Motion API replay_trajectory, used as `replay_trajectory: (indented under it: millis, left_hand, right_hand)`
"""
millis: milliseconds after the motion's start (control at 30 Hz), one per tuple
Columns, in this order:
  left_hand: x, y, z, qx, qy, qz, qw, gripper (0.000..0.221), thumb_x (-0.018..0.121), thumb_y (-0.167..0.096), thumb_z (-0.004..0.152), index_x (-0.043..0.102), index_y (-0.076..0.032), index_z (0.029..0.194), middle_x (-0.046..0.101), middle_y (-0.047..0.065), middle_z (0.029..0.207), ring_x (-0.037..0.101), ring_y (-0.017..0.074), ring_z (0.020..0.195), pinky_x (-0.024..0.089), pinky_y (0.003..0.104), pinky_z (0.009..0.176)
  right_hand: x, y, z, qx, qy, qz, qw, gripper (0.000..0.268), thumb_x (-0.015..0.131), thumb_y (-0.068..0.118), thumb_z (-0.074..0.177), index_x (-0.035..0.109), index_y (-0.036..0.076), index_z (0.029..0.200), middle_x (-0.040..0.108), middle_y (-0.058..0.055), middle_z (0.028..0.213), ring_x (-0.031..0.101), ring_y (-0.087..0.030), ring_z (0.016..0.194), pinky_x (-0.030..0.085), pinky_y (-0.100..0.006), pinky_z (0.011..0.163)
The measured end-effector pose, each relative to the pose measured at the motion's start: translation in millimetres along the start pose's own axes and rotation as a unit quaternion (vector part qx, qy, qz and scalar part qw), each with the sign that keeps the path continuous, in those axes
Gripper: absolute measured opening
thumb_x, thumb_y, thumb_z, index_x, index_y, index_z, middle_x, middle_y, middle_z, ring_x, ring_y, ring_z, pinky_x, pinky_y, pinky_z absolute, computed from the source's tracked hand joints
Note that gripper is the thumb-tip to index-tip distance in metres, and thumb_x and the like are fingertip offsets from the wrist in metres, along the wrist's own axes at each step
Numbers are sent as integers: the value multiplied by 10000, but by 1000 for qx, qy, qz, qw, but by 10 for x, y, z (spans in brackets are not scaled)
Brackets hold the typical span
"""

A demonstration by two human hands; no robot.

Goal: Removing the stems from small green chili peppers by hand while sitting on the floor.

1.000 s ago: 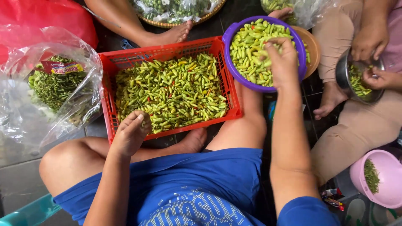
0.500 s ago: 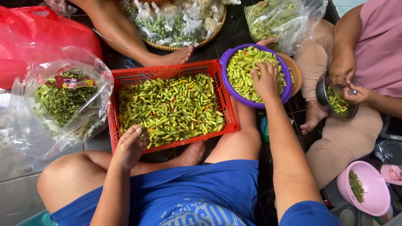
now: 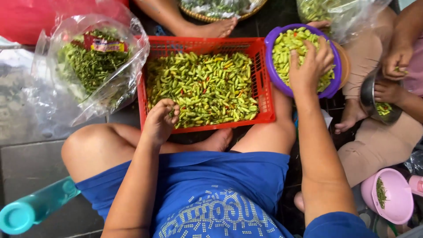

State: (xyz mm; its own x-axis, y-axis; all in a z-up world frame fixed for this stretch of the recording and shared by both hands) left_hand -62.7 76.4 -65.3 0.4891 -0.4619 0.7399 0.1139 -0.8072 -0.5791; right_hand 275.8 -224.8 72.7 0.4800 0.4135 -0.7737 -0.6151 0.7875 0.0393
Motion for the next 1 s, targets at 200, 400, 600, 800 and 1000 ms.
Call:
replay_trajectory:
  millis: [200, 400, 600, 800, 1000]
  left_hand:
    - [-70, -203, 54, 46, -61, -52, 996, 62, 549, -149, 910, 564, -170, 967, 577, -29, 802, 576, 61, 708, 404, 156, 578]
    - [-147, -604, -64, 146, -68, -102, 982, 81, 550, -140, 939, 534, -145, 1018, 537, -13, 853, 532, 74, 748, 381, 178, 594]
    - [-296, -578, -19, 138, -104, -117, 978, 117, 567, -117, 914, 550, -124, 1030, 539, -4, 839, 543, 86, 731, 380, 173, 576]
    - [-323, -539, 45, 117, -129, -95, 980, 126, 577, -93, 909, 564, -116, 1032, 567, 12, 833, 569, 102, 714, 388, 178, 558]
    - [-289, -534, 38, 106, -146, -70, 981, 118, 591, -99, 899, 586, -121, 1015, 569, 11, 832, 579, 100, 712, 378, 177, 563]
  right_hand:
    - [148, 2033, -543, -219, 187, 202, 936, 257, 868, 255, 820, 792, 158, 1046, 668, -190, 1248, 626, -376, 1166, 470, -507, 995]
    - [461, 3582, -1068, -318, 423, 302, 793, 279, 741, 358, 886, 730, 245, 1141, 615, -63, 1426, 419, -340, 1450, 332, -589, 1144]
    - [1099, 3823, -1340, -406, 351, 297, 790, 440, 767, 620, 680, 718, 237, 893, 538, -44, 1354, 424, -362, 1375, 321, -593, 1123]
    - [768, 3623, -1136, -445, 366, 107, 810, 441, 751, 492, 737, 701, 339, 1148, 478, -2, 1463, 427, -337, 1359, 387, -612, 1063]
    - [751, 3491, -1180, -425, 401, 100, 806, 379, 728, 455, 839, 708, 349, 1202, 428, -36, 1542, 393, -378, 1419, 298, -728, 1096]
Point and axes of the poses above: each hand's wrist, its own z-axis towards the middle knuckle, its own x-axis out of the palm, y = z × x, the point moved 5 cm from there along z, towards the middle knuckle
